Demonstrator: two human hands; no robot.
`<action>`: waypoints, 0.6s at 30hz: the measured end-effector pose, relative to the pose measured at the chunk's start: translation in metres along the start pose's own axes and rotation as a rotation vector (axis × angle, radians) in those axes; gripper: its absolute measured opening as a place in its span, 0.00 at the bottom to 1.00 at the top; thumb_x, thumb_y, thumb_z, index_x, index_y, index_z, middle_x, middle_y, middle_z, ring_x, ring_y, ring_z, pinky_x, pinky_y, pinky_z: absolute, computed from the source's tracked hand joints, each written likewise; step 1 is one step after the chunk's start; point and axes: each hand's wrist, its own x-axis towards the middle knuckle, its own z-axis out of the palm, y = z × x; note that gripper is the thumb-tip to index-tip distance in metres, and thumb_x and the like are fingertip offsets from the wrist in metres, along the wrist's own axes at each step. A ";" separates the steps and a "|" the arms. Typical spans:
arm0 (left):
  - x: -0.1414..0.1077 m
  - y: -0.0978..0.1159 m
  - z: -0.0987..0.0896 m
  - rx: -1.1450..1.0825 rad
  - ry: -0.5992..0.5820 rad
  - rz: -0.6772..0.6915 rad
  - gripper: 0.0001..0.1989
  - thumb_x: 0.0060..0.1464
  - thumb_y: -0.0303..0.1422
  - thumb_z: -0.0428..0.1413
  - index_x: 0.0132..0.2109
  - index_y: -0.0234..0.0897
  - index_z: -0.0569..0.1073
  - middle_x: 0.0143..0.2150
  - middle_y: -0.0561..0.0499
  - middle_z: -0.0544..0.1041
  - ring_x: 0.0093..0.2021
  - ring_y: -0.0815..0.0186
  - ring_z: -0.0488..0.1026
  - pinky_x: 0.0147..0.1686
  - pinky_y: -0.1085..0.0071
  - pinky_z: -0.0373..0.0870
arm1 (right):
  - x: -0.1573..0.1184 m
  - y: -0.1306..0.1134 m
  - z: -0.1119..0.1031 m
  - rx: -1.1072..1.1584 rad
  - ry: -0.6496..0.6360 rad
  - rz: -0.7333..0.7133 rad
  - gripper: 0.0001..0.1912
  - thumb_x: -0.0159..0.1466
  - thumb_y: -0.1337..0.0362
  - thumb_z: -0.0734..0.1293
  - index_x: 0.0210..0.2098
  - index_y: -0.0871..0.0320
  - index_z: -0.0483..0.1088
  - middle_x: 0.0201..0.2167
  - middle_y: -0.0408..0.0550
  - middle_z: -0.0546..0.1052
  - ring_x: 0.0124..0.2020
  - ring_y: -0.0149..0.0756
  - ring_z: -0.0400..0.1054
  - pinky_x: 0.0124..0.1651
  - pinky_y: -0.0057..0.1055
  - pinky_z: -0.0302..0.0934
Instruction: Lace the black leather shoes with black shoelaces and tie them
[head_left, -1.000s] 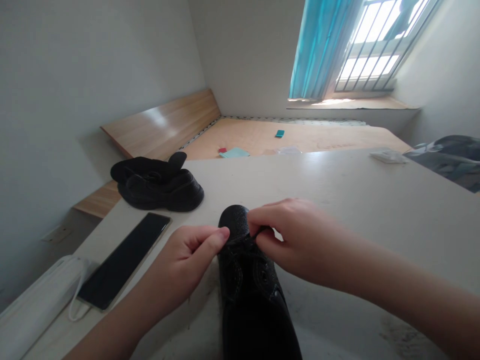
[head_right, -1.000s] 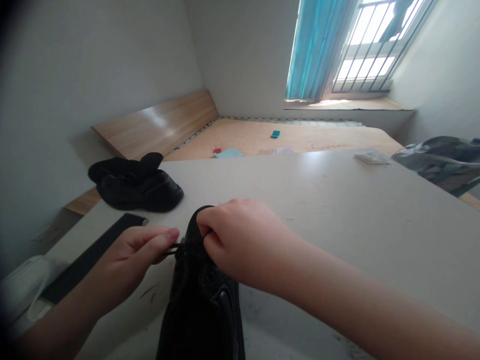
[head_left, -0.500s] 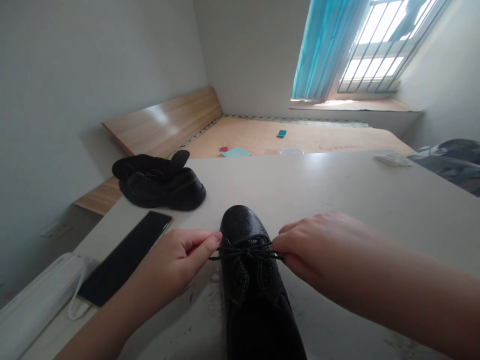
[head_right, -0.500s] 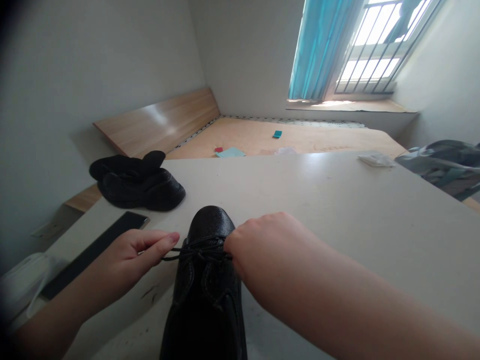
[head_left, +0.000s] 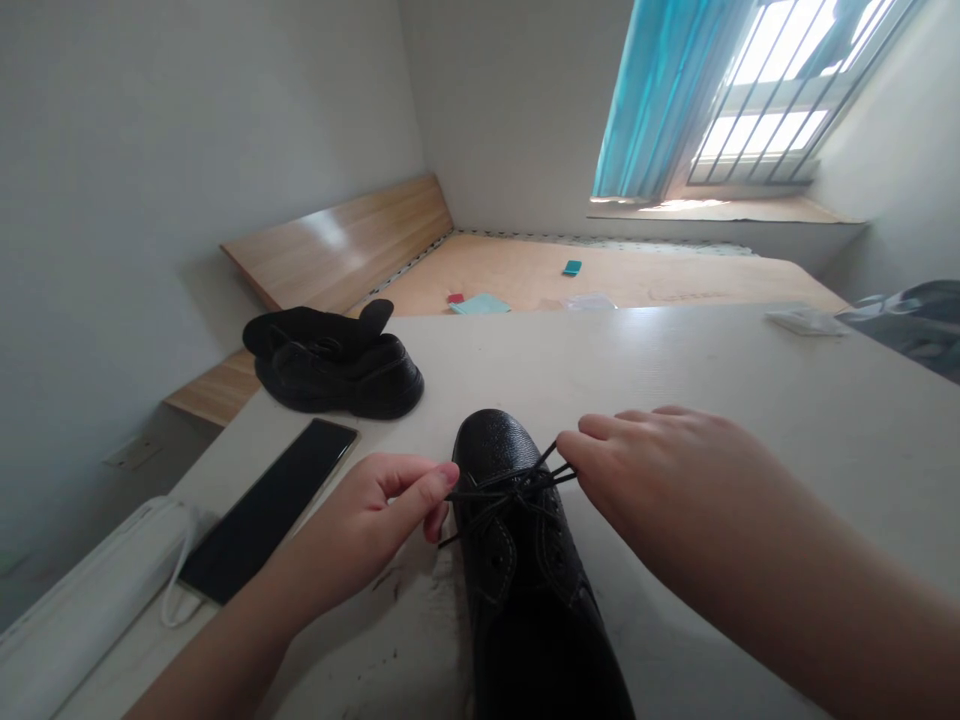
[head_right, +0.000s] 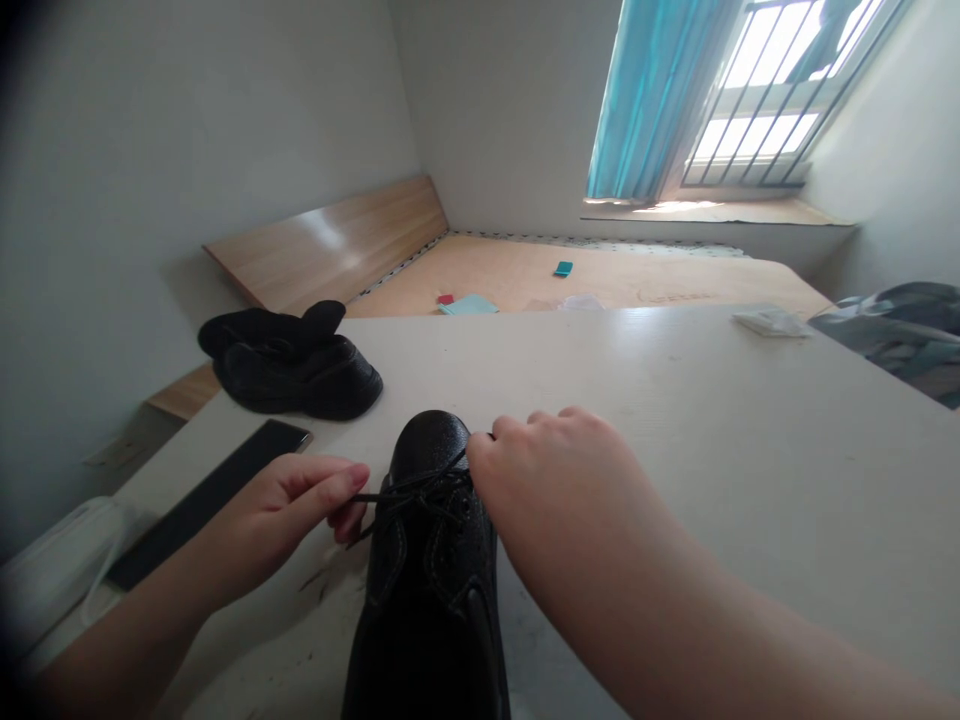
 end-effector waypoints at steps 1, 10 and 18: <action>-0.001 0.001 0.000 -0.017 0.009 0.014 0.29 0.62 0.52 0.45 0.21 0.37 0.66 0.21 0.55 0.66 0.25 0.69 0.63 0.30 0.71 0.58 | 0.000 0.002 0.000 -0.001 0.008 -0.009 0.10 0.57 0.78 0.67 0.30 0.55 0.72 0.29 0.46 0.80 0.32 0.44 0.77 0.29 0.33 0.52; 0.000 0.006 0.004 -0.003 0.022 0.034 0.27 0.61 0.49 0.45 0.21 0.37 0.65 0.21 0.54 0.66 0.24 0.69 0.62 0.29 0.71 0.58 | -0.002 0.012 0.004 0.061 -0.003 -0.051 0.08 0.63 0.73 0.67 0.34 0.52 0.73 0.33 0.42 0.82 0.34 0.44 0.78 0.30 0.34 0.56; -0.002 0.003 0.008 0.009 -0.018 0.033 0.26 0.61 0.49 0.45 0.21 0.37 0.63 0.20 0.56 0.63 0.24 0.69 0.61 0.28 0.71 0.57 | 0.003 0.002 0.012 0.074 -0.070 -0.078 0.15 0.60 0.79 0.64 0.39 0.55 0.74 0.35 0.47 0.83 0.37 0.44 0.80 0.31 0.33 0.60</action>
